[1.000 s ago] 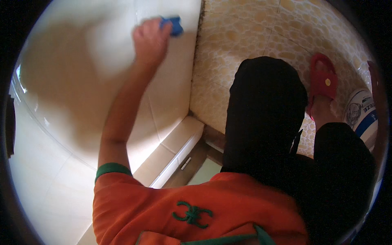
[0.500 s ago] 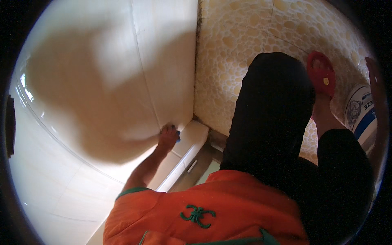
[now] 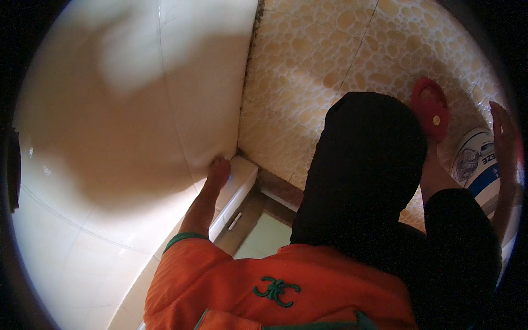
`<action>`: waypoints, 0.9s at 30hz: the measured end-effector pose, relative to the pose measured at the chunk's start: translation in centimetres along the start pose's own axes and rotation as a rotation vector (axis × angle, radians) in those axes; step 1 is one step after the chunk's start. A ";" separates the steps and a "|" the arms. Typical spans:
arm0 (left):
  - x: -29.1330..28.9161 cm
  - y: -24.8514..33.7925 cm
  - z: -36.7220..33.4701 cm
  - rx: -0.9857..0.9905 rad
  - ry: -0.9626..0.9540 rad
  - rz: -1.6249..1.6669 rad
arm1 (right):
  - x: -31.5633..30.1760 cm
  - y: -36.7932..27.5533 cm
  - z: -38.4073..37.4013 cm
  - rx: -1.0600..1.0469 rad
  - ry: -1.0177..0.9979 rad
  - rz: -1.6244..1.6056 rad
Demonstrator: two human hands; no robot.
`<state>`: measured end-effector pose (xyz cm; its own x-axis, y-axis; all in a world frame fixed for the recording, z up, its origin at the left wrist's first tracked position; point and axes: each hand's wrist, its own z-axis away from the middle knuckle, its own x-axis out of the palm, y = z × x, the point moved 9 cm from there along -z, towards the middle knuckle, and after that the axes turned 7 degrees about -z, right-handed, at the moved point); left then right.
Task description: The person wipes a tiled wall with a blue cloth, rinses the cloth in a bucket of water, and then wipes the side of a washing machine and the lower corner of the wall.
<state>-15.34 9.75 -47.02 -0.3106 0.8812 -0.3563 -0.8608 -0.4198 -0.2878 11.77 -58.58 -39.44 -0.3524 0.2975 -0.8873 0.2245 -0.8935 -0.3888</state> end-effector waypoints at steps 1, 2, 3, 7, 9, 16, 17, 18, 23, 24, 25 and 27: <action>-0.8 -0.6 -1.3 -0.066 0.081 0.030 | -0.1 -0.1 0.0 -0.016 0.009 0.021; -0.3 -1.4 -2.6 -0.156 0.077 0.095 | 0.0 -1.0 -0.7 -0.090 0.060 0.049; 0.2 -2.3 -4.6 -0.244 0.072 0.158 | 0.8 0.0 -1.1 -0.052 0.042 -0.005; -6.7 -5.5 -13.3 -0.071 0.112 -0.125 | 1.0 0.4 -1.8 -0.020 0.021 0.003; -10.5 -7.2 -16.0 -0.010 0.107 -0.142 | 0.8 1.6 -0.6 0.040 0.004 0.015; -21.6 -14.8 -16.4 -0.190 0.682 0.074 | 5.2 8.4 0.7 0.252 -0.074 -0.062; -23.8 -16.5 -17.2 -0.261 0.812 0.074 | 5.0 9.0 0.5 0.217 -0.067 -0.078; -25.5 -18.2 -18.4 -0.347 0.890 0.038 | 5.1 9.9 0.6 0.185 -0.055 -0.102; -28.3 -19.7 -21.4 -0.735 0.708 0.724 | 4.0 9.1 1.6 0.215 0.035 -0.187; -27.3 -17.4 -21.4 -0.702 0.596 0.949 | 3.9 9.2 2.4 0.230 0.050 -0.206; -25.9 -15.4 -21.1 -0.696 0.596 1.023 | 3.6 9.3 2.9 0.244 0.071 -0.216; -22.0 -11.8 -19.9 -0.697 0.531 1.223 | 2.9 6.4 2.0 0.188 0.064 -0.227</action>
<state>9.65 -9.07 -53.45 -0.3661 -0.1942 -0.9101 0.2206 -0.9682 0.1179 10.40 -64.07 -44.01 -0.3151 0.5120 -0.7991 -0.0280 -0.8466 -0.5314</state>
